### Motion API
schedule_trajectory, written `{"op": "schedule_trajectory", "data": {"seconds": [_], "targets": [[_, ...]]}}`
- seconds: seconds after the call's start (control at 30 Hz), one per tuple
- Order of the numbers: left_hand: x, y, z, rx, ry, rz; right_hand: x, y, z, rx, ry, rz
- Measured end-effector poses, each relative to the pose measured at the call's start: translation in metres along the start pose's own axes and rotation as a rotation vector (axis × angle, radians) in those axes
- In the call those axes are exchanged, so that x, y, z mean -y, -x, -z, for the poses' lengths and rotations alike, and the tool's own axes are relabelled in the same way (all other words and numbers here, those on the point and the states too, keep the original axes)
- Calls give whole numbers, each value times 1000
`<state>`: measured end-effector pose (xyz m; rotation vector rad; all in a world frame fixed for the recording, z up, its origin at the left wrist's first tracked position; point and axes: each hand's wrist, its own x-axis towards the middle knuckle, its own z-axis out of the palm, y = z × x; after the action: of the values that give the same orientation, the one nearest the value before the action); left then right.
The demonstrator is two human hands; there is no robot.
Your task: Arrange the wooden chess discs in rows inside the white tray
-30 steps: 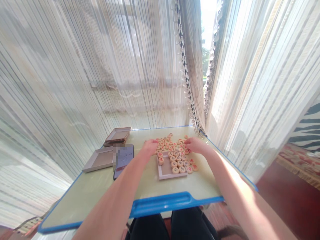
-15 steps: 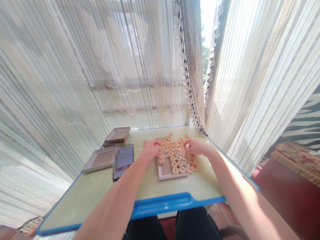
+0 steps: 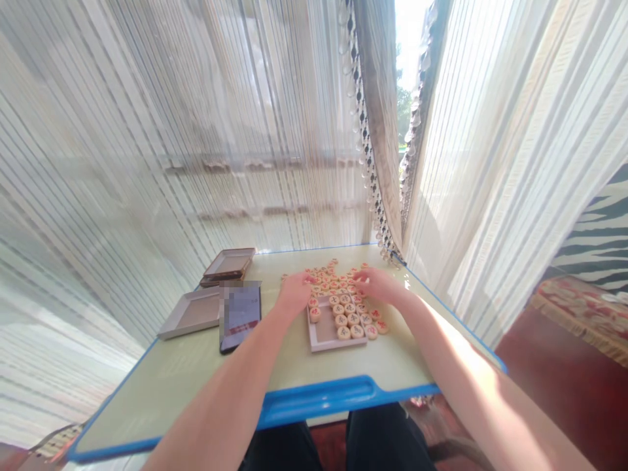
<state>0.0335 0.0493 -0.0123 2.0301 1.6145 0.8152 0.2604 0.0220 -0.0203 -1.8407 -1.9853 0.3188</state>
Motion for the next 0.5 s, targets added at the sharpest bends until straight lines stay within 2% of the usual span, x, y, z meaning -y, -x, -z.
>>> {"op": "schedule_trajectory", "data": {"seconds": [0.1, 0.17, 0.5], "targets": [[-3, 4, 2, -15, -88, -94, 0, -5, -9, -90, 151, 155], [-5, 5, 3, -32, -109, -111, 0, -7, -11, -92, 184, 190], [-10, 13, 3, 62, -175, -147, 4, -2, -7, -4, 115, 117]]}}
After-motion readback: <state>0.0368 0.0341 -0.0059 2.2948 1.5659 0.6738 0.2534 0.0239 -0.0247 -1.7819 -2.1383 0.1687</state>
